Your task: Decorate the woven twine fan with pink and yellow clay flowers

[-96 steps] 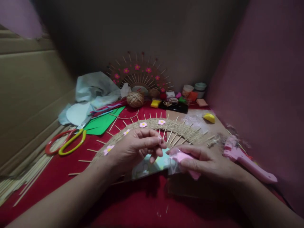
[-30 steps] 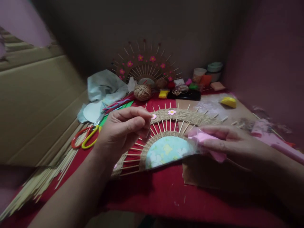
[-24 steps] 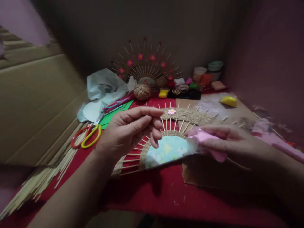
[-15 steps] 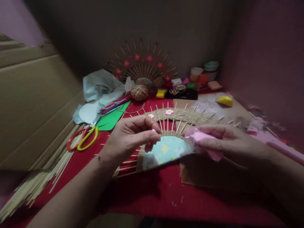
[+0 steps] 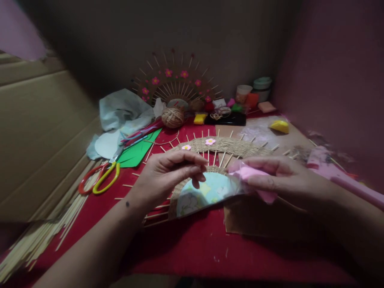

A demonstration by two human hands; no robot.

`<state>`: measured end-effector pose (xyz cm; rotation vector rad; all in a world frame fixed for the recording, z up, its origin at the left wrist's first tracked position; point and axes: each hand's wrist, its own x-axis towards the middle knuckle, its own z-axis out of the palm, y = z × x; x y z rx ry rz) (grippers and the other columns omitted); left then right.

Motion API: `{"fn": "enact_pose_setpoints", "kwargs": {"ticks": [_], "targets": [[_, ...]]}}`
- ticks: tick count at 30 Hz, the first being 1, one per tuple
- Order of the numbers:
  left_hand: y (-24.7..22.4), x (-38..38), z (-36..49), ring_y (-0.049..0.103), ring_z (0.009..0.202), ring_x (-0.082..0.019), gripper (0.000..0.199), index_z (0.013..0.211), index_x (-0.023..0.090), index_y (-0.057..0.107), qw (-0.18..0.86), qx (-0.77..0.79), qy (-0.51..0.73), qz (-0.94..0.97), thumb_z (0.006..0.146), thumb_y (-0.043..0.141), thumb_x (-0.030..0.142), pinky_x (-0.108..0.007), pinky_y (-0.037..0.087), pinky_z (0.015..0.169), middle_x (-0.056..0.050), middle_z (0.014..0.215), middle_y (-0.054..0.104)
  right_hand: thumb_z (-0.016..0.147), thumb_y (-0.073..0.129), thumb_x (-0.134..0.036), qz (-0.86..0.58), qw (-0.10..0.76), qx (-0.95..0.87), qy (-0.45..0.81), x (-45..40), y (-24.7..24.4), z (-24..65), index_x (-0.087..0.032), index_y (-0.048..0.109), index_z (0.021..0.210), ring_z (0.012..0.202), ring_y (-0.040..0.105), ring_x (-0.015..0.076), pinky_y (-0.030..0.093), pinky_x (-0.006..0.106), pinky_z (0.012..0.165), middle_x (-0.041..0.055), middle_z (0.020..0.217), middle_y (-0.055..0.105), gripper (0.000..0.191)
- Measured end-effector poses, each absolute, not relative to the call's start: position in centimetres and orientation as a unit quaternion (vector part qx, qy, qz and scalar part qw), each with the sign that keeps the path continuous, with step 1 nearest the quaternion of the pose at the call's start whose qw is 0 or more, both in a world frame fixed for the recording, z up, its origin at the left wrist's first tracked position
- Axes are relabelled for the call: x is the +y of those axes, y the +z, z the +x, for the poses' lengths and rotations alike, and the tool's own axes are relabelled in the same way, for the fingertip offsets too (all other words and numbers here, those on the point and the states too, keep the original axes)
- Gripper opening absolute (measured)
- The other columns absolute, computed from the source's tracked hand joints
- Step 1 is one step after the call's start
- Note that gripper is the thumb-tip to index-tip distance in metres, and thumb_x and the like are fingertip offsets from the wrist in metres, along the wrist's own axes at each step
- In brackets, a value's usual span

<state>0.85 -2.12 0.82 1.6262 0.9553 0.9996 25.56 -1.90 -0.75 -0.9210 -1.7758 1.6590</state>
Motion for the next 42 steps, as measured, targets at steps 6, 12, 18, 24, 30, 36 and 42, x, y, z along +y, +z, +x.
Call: {"fn": "enact_pose_setpoints", "kwargs": {"ticks": [6,12,18,24,30,36,42], "targets": [[0.8,-2.2,1.1,0.057,0.053,-0.009,0.008,0.075,0.014,0.063,0.463,0.441,0.362,0.679,0.076,0.069,0.018,-0.019,0.046,0.048,0.001,0.064,0.062,0.085,0.061,-0.038,-0.331,0.273,-0.646,0.632,-1.8,-0.9,25.6,-0.018,0.063,0.084,0.052,0.04,0.0045,0.025,0.018,0.045,-0.0042,0.062,0.05,0.02],[-0.2,-1.9,0.7,0.059,0.077,-0.012,0.008,0.089,0.018,0.066,0.256,0.395,0.292,0.833,0.083,0.061,0.019,-0.023,0.046,0.067,-0.002,0.083,0.065,0.084,0.062,-0.036,-0.333,0.28,-0.635,0.638,-1.9,-0.8,25.4,-0.017,0.064,0.086,0.051,0.039,0.0049,0.028,0.018,0.046,-0.003,0.064,0.051,0.019],[-0.8,-1.8,0.8,0.06,0.078,-0.013,0.021,0.107,0.019,0.063,0.156,0.385,0.247,0.876,0.09,0.051,0.018,-0.023,0.046,0.069,-0.004,0.09,0.067,0.083,0.062,-0.031,-0.34,0.277,-0.623,0.648,-2.0,-0.4,25.2,-0.016,0.065,0.089,0.051,0.038,0.0056,0.029,0.018,0.045,-0.0041,0.059,0.048,0.017],[-1.8,-1.6,1.0,0.057,0.072,-0.013,0.023,0.107,0.016,0.063,0.072,0.339,0.214,0.913,0.09,0.048,0.02,-0.023,0.044,0.061,-0.007,0.088,0.063,0.081,0.064,-0.032,-0.346,0.282,-0.627,0.638,-1.9,-0.2,25.2,-0.016,0.063,0.082,0.049,0.038,0.0058,0.028,0.018,0.045,-0.0057,0.053,0.046,0.016],[-2.2,-1.7,1.7,0.055,0.068,-0.013,0.022,0.091,0.012,0.064,0.054,0.343,0.186,0.919,0.092,0.043,0.019,-0.024,0.044,0.059,-0.009,0.084,0.062,0.082,0.064,-0.035,-0.34,0.28,-0.62,0.65,-2.0,-0.2,25.2,-0.016,0.064,0.088,0.05,0.038,0.0059,0.028,0.018,0.046,-0.006,0.053,0.047,0.02],[-1.8,-1.8,1.6,0.051,0.067,-0.012,0.022,0.093,0.013,0.063,0.069,0.346,0.153,0.923,0.091,0.041,0.016,-0.023,0.042,0.057,-0.006,0.083,0.057,0.082,0.063,-0.041,-0.354,0.273,-0.628,0.637,-2.0,-0.3,25.2,-0.016,0.066,0.088,0.049,0.038,0.0067,0.028,0.019,0.045,-0.0055,0.051,0.045,0.026],[-1.8,-1.8,1.3,0.052,0.07,-0.014,0.021,0.101,0.016,0.06,0.101,0.343,0.137,0.924,0.088,0.044,0.016,-0.024,0.043,0.059,-0.007,0.087,0.056,0.081,0.063,-0.043,-0.358,0.271,-0.625,0.639,-1.9,-0.2,25.1,-0.017,0.067,0.093,0.048,0.038,0.0066,0.029,0.019,0.043,-0.0055,0.052,0.045,0.029]]}}
